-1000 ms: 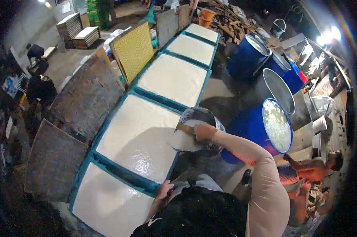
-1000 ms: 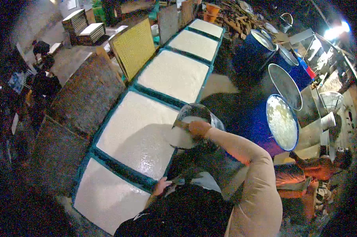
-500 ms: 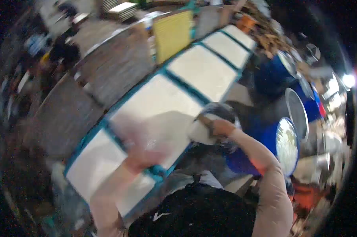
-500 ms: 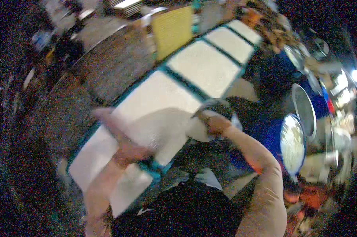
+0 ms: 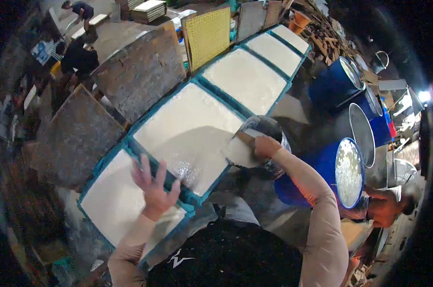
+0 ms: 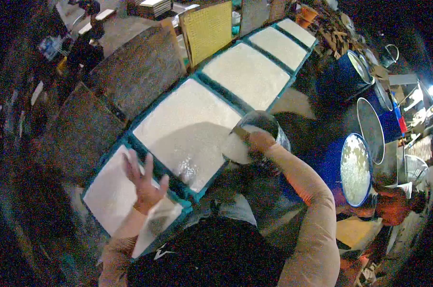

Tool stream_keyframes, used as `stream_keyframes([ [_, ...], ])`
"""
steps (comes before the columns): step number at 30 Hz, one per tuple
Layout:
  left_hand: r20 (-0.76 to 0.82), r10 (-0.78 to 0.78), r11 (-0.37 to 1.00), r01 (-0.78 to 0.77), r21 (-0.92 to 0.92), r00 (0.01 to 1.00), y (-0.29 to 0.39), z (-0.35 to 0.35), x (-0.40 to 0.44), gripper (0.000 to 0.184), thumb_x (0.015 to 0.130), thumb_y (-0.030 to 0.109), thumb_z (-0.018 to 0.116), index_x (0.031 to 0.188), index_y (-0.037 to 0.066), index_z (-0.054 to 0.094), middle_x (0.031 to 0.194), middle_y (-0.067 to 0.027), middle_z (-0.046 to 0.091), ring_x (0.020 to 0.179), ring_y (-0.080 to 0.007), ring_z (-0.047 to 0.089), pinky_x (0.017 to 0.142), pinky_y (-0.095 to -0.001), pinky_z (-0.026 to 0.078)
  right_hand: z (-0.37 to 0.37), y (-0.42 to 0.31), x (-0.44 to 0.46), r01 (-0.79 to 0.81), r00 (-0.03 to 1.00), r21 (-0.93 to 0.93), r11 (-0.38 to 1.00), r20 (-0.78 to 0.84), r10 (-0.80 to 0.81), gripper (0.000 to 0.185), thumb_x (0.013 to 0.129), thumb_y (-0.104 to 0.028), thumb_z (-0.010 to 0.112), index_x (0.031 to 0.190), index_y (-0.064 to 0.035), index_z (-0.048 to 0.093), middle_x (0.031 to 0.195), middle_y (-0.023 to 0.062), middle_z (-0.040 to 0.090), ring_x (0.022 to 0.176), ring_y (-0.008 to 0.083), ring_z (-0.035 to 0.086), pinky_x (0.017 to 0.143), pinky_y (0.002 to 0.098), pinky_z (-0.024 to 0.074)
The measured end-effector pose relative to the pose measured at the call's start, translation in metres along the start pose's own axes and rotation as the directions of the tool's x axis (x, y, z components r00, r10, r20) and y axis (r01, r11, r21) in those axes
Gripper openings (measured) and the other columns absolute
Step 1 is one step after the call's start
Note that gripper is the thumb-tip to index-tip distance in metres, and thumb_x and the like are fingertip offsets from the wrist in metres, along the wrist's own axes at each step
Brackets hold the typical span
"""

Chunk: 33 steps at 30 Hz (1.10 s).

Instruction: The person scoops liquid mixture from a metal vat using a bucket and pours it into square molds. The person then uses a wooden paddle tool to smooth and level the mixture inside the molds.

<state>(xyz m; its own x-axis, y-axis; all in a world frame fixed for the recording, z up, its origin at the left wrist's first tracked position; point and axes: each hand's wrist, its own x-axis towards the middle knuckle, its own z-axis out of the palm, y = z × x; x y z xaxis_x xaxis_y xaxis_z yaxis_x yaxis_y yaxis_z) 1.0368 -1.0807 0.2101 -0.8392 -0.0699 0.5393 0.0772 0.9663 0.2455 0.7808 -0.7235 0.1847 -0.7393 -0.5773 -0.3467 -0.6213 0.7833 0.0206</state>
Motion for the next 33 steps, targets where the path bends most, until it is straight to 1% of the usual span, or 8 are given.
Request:
stream_keyframes([
  [2,0.179,-0.259,0.955,0.279,-0.098,0.949,0.011,0.017,-0.048,0.091,0.078,0.043,0.071,0.152,0.009,0.029,0.158,-0.0292,0.01,0.143,-0.0531,0.011,0.114,-0.0619,0.011,-0.035,-0.023,-0.015,0.068,0.998,0.067,0.995,-0.006,-0.068,0.029,0.077,-0.021,0.059,0.093,0.0029,0.063,0.089,0.0262,0.068,0.087,0.0403,0.068,0.079,0.0481,0.0543],
  [5,0.256,-0.439,0.877,0.472,-0.088,0.861,-0.006,0.039,-0.111,0.096,0.079,0.043,0.071,0.154,0.008,0.024,0.157,-0.0312,0.009,0.143,-0.0528,0.012,0.117,-0.0566,0.01,-0.026,-0.009,-0.003,0.104,0.994,0.12,0.987,-0.039,-0.1,0.027,0.077,-0.02,0.059,0.092,0.0026,0.063,0.089,0.0262,0.068,0.088,0.0409,0.067,0.08,0.048,0.054],
  [7,0.147,-0.714,0.7,0.699,0.149,0.684,-0.03,0.042,-0.154,0.098,0.079,0.046,0.071,0.156,0.015,0.019,0.158,-0.0297,0.008,0.141,-0.0545,0.012,0.113,-0.0602,0.018,-0.012,-0.009,-0.005,0.089,0.996,0.124,0.988,-0.035,-0.085,0.025,0.077,-0.019,0.058,0.089,0.0024,0.063,0.088,0.026,0.068,0.087,0.041,0.067,0.08,0.048,0.054],
  [11,-0.027,-0.857,0.487,0.827,0.282,0.514,-0.089,-0.004,-0.185,0.096,0.082,0.042,0.07,0.156,0.018,0.015,0.157,-0.0298,0.009,0.14,-0.0549,0.015,0.112,-0.0598,0.022,0.0,-0.002,0.004,0.051,0.997,-0.03,0.998,0.061,-0.049,0.024,0.078,-0.021,0.057,0.083,0.0019,0.064,0.086,0.0254,0.068,0.083,0.0407,0.068,0.076,0.0486,0.0549],
  [16,-0.228,-0.844,0.448,0.872,0.195,0.485,-0.13,-0.028,-0.196,0.091,0.084,0.038,0.069,0.156,0.015,0.018,0.157,-0.0312,0.01,0.141,-0.054,0.016,0.113,-0.0575,0.021,0.003,-0.005,0.01,0.062,0.997,-0.082,0.995,0.051,-0.058,0.022,0.075,-0.02,0.06,0.077,0.0017,0.067,0.083,0.0253,0.067,0.082,0.0392,0.069,0.076,0.0471,0.0555],
  [24,0.024,-0.751,0.66,0.751,-0.006,0.66,-0.063,0.033,-0.176,0.097,0.079,0.033,0.073,0.155,0.011,0.016,0.157,-0.0328,0.008,0.142,-0.0524,0.013,0.116,-0.0552,0.016,0.003,-0.014,0.013,0.05,0.997,-0.06,0.997,0.063,-0.046,0.023,0.075,-0.021,0.062,0.079,0.0011,0.068,0.081,0.0248,0.068,0.081,0.0393,0.069,0.075,0.0487,0.0556],
  [28,0.207,-0.788,0.587,0.809,-0.034,0.58,-0.033,0.038,-0.173,0.1,0.078,0.033,0.074,0.156,0.012,0.015,0.157,-0.0307,0.008,0.141,-0.0547,0.014,0.114,-0.0586,0.019,0.006,-0.014,0.012,0.04,0.999,-0.032,0.999,0.032,-0.039,0.024,0.074,-0.021,0.062,0.079,0.0019,0.069,0.081,0.0261,0.068,0.08,0.0405,0.069,0.076,0.0489,0.0557],
  [33,0.16,-0.809,0.577,0.816,0.029,0.566,-0.052,0.042,-0.192,0.099,0.078,0.031,0.073,0.155,0.012,0.016,0.158,-0.0289,0.009,0.141,-0.055,0.014,0.114,-0.0594,0.019,-0.014,-0.035,0.004,0.004,0.998,-0.011,1.0,0.07,-0.003,0.023,0.074,-0.02,0.062,0.078,0.0018,0.07,0.084,0.0266,0.068,0.081,0.0396,0.069,0.076,0.0485,0.056],
])
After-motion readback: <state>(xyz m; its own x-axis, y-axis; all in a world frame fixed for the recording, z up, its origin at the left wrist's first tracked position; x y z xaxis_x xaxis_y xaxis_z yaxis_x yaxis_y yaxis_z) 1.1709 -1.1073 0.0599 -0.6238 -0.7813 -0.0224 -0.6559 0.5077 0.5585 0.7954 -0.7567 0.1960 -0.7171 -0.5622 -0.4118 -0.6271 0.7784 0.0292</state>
